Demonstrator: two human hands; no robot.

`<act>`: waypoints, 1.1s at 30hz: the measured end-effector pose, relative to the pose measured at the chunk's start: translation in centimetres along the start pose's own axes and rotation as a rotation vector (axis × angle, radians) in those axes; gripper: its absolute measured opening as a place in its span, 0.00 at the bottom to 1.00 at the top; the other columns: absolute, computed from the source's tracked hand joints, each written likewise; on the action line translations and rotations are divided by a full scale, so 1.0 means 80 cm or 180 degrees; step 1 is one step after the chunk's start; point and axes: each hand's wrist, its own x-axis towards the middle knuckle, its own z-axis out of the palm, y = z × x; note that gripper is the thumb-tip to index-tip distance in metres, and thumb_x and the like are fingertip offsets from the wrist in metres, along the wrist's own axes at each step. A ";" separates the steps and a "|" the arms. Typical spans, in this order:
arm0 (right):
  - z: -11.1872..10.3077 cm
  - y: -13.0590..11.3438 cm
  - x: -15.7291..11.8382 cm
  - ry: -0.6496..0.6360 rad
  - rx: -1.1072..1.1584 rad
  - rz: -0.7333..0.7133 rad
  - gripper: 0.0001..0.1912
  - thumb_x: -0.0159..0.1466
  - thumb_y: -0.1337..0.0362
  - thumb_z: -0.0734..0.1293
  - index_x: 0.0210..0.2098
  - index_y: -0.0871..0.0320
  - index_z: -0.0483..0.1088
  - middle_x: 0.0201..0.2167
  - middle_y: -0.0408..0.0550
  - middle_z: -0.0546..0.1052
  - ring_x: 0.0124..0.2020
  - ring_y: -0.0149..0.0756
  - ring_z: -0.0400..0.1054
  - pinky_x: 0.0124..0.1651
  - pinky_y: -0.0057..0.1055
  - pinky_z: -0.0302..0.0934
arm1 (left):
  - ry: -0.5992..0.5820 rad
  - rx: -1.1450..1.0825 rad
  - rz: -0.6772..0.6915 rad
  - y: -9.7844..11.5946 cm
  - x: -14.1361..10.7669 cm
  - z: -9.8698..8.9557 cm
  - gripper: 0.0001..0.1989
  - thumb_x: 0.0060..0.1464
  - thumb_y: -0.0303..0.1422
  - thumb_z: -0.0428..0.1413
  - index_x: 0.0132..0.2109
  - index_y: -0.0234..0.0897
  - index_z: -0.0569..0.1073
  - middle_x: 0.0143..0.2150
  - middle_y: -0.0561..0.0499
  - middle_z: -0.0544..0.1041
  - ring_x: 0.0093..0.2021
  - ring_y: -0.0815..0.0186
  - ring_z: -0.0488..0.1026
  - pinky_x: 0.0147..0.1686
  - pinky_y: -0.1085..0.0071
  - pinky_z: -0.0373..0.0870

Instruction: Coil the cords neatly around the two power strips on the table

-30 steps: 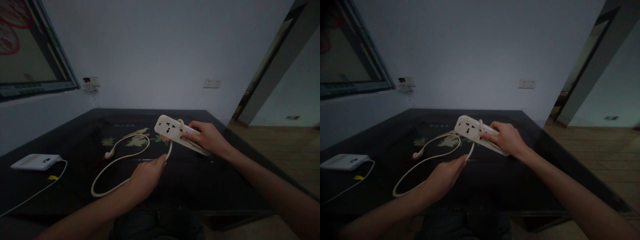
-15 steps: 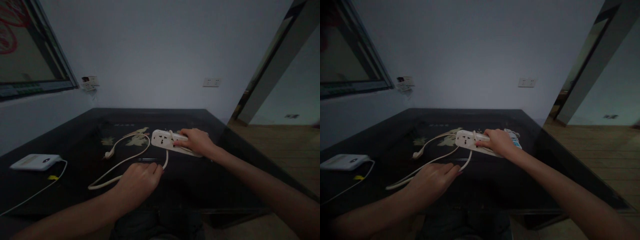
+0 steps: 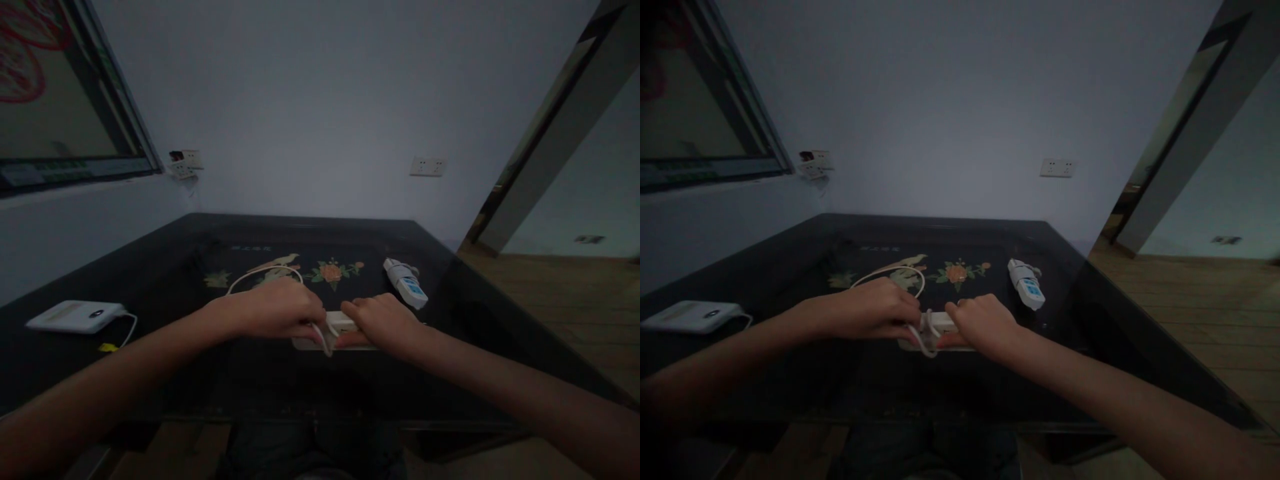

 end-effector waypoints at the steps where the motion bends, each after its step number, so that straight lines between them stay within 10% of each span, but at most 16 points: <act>1: 0.000 -0.003 -0.002 0.0021 -0.0014 -0.0050 0.27 0.60 0.42 0.61 0.42 0.60 0.69 0.34 0.53 0.78 0.32 0.46 0.75 0.25 0.29 0.56 | -0.0052 -0.0155 0.0010 -0.003 0.001 0.000 0.06 0.56 0.33 0.57 0.35 0.36 0.76 0.30 0.52 0.78 0.29 0.69 0.73 0.26 0.76 0.60; 17: -0.022 -0.020 -0.023 -0.0416 0.0948 -0.0495 0.22 0.56 0.48 0.69 0.40 0.60 0.68 0.35 0.50 0.78 0.33 0.43 0.73 0.27 0.29 0.54 | -0.0114 -0.2271 -0.0183 -0.024 0.003 0.014 0.11 0.47 0.37 0.63 0.27 0.35 0.73 0.21 0.58 0.67 0.21 0.75 0.63 0.21 0.80 0.55; 33: -0.014 -0.016 -0.010 -0.0588 0.1892 -0.0200 0.29 0.55 0.49 0.70 0.51 0.58 0.67 0.44 0.55 0.76 0.42 0.48 0.71 0.41 0.36 0.62 | 0.0050 -0.2490 -0.0076 -0.023 0.019 0.008 0.09 0.44 0.32 0.65 0.28 0.34 0.72 0.23 0.59 0.70 0.23 0.76 0.64 0.24 0.79 0.57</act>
